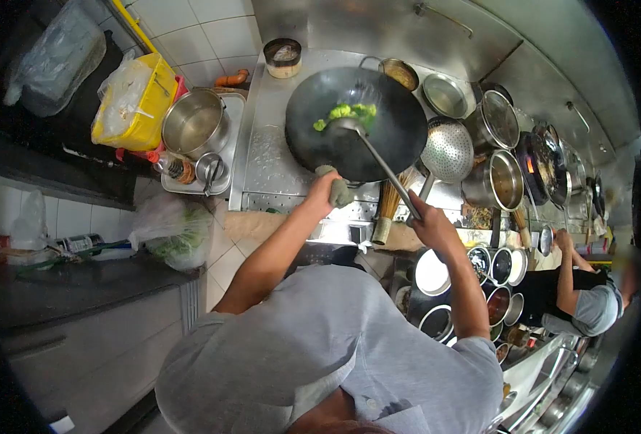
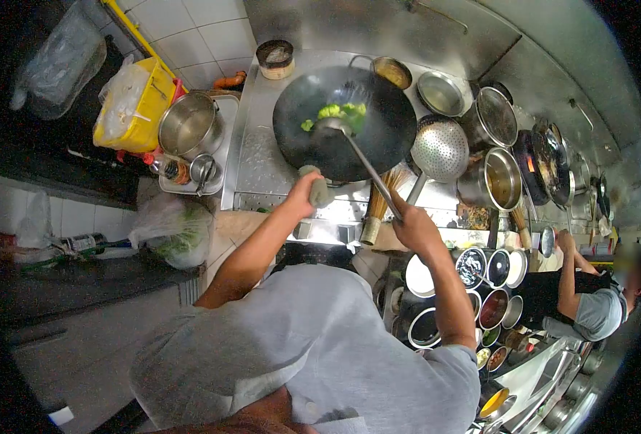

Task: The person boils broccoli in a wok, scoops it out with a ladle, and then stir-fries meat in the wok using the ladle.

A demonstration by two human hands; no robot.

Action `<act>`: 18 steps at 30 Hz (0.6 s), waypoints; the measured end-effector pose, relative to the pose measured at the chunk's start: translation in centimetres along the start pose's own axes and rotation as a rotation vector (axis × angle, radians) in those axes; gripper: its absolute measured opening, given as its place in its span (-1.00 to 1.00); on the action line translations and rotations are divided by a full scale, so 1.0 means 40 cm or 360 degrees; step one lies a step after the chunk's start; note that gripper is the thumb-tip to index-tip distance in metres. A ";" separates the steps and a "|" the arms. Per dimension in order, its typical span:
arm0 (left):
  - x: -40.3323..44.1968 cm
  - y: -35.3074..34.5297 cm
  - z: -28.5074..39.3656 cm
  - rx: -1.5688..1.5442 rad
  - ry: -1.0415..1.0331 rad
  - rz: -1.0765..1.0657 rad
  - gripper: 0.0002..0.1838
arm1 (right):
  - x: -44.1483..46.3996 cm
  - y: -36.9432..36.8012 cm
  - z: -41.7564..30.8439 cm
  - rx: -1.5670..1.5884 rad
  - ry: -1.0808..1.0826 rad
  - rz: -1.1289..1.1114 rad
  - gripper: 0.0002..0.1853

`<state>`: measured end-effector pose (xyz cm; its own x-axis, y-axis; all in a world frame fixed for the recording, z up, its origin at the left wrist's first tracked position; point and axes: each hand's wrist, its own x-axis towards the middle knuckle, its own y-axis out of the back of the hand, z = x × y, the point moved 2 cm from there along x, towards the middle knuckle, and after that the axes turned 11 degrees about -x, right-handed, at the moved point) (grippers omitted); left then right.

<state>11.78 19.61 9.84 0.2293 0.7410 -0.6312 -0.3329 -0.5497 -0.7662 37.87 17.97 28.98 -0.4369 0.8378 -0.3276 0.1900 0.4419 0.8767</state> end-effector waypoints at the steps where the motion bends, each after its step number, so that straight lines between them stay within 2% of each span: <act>1: -0.008 0.023 -0.028 0.0107 -0.0058 0.0124 -0.92 | 0.027 -0.028 0.002 -0.0166 -0.0074 0.0065 -0.22; 2: -0.013 0.039 -0.052 0.0220 -0.0120 0.0235 -0.85 | 0.050 -0.038 0.002 -0.0336 -0.0151 0.0145 -0.20; 4: -0.056 0.088 -0.125 0.0538 -0.0121 0.0281 -0.72 | 0.032 -0.010 -0.030 -0.0365 -0.0154 0.0165 -0.16; 6: -0.070 0.128 -0.159 0.0643 -0.0395 0.0437 -0.71 | -0.005 0.018 -0.030 -0.0271 -0.0052 0.0272 -0.19; 8: -0.059 0.083 -0.109 0.0389 -0.0390 0.0248 -0.79 | -0.030 0.011 -0.002 -0.0035 0.0019 0.0261 -0.25; 9: -0.054 0.043 -0.061 0.0253 -0.0287 0.0102 -0.85 | -0.051 0.033 -0.031 0.0035 -0.0039 0.0213 -0.29; 10: -0.007 0.017 -0.022 0.0222 -0.0343 0.0202 -0.89 | -0.057 0.025 -0.032 0.0039 -0.0046 0.0208 -0.29; 11: 0.080 0.040 0.019 0.0212 -0.0237 0.0124 -0.88 | -0.057 0.022 -0.029 0.0042 -0.0056 0.0155 -0.29; 12: 0.080 0.007 0.046 0.0118 -0.0157 0.0060 -0.89 | -0.061 0.018 -0.025 0.0041 -0.0068 0.0092 -0.29; 14: 0.103 -0.018 0.069 0.0196 -0.0050 0.0251 -0.92 | -0.044 -0.004 -0.001 0.0049 -0.0140 -0.0005 -0.26; 17: 0.142 0.024 0.071 0.0209 -0.0209 0.0184 -0.95 | -0.035 -0.021 0.008 0.0016 -0.0003 0.0062 -0.26; 18: 0.133 0.029 0.064 0.0217 -0.0210 0.0189 -0.95 | -0.045 0.009 -0.023 0.0132 -0.0147 -0.0099 -0.26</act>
<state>10.30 23.91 5.92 0.0624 0.7230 -0.6881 -0.4729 -0.5857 -0.6583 37.93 16.34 30.21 -0.3678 0.8322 -0.4149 0.2389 0.5157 0.8228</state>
